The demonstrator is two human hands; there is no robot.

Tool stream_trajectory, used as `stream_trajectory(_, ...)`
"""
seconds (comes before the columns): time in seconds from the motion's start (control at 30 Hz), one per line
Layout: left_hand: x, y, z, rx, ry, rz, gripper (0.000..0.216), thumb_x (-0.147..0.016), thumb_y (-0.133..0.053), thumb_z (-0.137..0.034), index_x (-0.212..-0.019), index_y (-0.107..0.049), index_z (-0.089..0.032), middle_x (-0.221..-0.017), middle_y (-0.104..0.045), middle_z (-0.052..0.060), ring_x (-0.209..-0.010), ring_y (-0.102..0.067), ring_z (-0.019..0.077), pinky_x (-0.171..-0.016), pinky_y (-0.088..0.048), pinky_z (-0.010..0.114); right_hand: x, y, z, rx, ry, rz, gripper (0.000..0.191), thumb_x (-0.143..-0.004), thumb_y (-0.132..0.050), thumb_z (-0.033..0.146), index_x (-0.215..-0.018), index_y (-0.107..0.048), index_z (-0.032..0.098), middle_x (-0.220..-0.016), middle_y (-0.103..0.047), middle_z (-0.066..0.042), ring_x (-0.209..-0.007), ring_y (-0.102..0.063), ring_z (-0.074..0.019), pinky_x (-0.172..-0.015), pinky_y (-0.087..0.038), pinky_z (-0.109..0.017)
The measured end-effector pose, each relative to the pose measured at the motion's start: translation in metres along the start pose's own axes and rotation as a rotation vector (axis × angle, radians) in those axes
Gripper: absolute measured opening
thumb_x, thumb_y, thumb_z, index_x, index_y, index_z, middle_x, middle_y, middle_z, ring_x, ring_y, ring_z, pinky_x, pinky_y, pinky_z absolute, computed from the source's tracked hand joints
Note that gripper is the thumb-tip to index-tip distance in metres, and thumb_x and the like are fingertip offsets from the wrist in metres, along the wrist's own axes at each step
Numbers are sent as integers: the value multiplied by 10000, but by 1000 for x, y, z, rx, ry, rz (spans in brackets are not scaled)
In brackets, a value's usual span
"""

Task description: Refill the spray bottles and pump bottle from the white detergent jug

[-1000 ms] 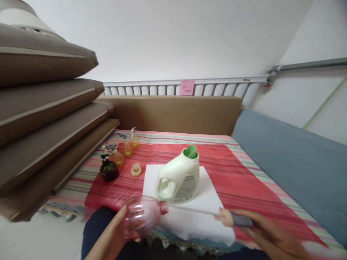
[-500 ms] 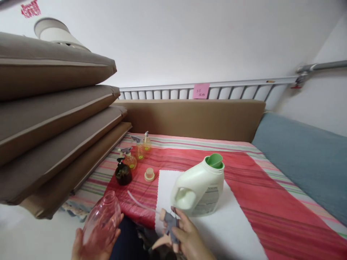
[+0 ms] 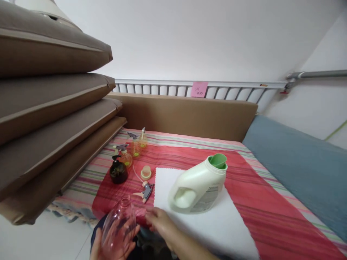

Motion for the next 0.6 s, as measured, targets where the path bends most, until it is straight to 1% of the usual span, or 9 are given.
stream_trajectory(0.07, -5, -10, 14, 18, 46, -34, 351, -746, -658, -431, -1052, -695, -262, -1176, -649, 133, -1144, -534, 384, -823, -526, 429, 30, 6, 14, 68, 33, 61, 623, -537, -819, 361, -1107, -587, 263, -1011, -663, -35, -1013, -588, -283, -884, -426, -434)
stream_trajectory(0.1, -8, -19, 24, 35, 77, -40, 344, -761, -643, -432, -1042, -699, -242, -1151, -664, 138, -1131, -551, 376, -830, -519, 431, 45, 7, 26, 123, 94, 115, 766, -538, -825, 297, -1234, -511, 251, -1179, -604, -69, -1148, -510, -287, -970, -371, -434)
stream_trajectory(0.17, -13, -41, 47, 65, 138, -33, 374, -800, -590, -455, -1060, -688, -206, -1112, -682, 143, -1106, -580, 353, -860, -499, 441, 69, 10, 48, 232, 174, 164, 971, -511, -836, 214, -1361, -367, 244, -1370, -447, -102, -1262, -394, -293, -1049, -292, -440)
stream_trajectory(0.27, -21, -73, 77, 44, 194, -39, 470, -823, -518, -527, -1105, -663, -181, -1104, -683, 140, -1108, -585, 325, -944, -444, 460, 86, 23, 63, 326, 194, 120, 1084, -483, -832, 162, -1402, -262, 240, -1422, -358, -119, -1274, -369, -297, -1062, -288, -438)
stream_trajectory(0.33, -26, -82, 85, -72, 180, -85, 508, -791, -541, -560, -1115, -656, -186, -1117, -677, 132, -1126, -570, 327, -977, -419, 470, 89, 36, 67, 368, 221, 52, 1082, -483, -813, 135, -1396, -240, 217, -1418, -353, -130, -1286, -349, -285, -1076, -269, -424)
stream_trajectory(0.4, -29, -78, 73, -311, 66, -193, 492, -742, -616, -536, -1111, -652, -213, -1154, -663, 105, -1156, -545, 322, -989, -422, 450, 91, 47, 68, 400, 269, -2, 1036, -507, -780, 118, -1385, -237, 204, -1409, -363, -129, -1284, -354, -265, -1079, -266, -402)
stream_trajectory(0.47, -28, -74, 46, -603, -118, -287, 474, -716, -660, -492, -1122, -637, -249, -1225, -625, 67, -1192, -514, 304, -990, -435, 409, 91, 54, 68, 434, 294, -42, 990, -527, -757, 125, -1375, -252, 200, -1398, -380, -126, -1265, -381, -254, -1067, -290, -381)
stream_trajectory(0.53, -27, -79, 25, -826, -251, -265, 505, -705, -669, -475, -1165, -605, -276, -1303, -570, 44, -1223, -484, 294, -995, -437, 387, 92, 57, 67, 493, 277, -72, 991, -512, -761, 137, -1371, -271, 188, -1401, -378, -136, -1264, -385, -261, -1062, -301, -376)
stream_trajectory(0.6, -28, -87, 17, -974, -296, -175, 527, -679, -699, -448, -1171, -605, -283, -1310, -565, 41, -1235, -474, 296, -1019, -416, 391, 93, 53, 66, 553, 259, -79, 1006, -482, -776, 143, -1368, -300, 181, -1403, -379, -138, -1274, -375, -275, -1064, -299, -376)
Point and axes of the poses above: each hand's wrist, its own x-axis away from the middle knuckle, its own y-axis out of the back of the hand, z = x × y, the point moved 8 cm from there along -x, towards the middle knuckle
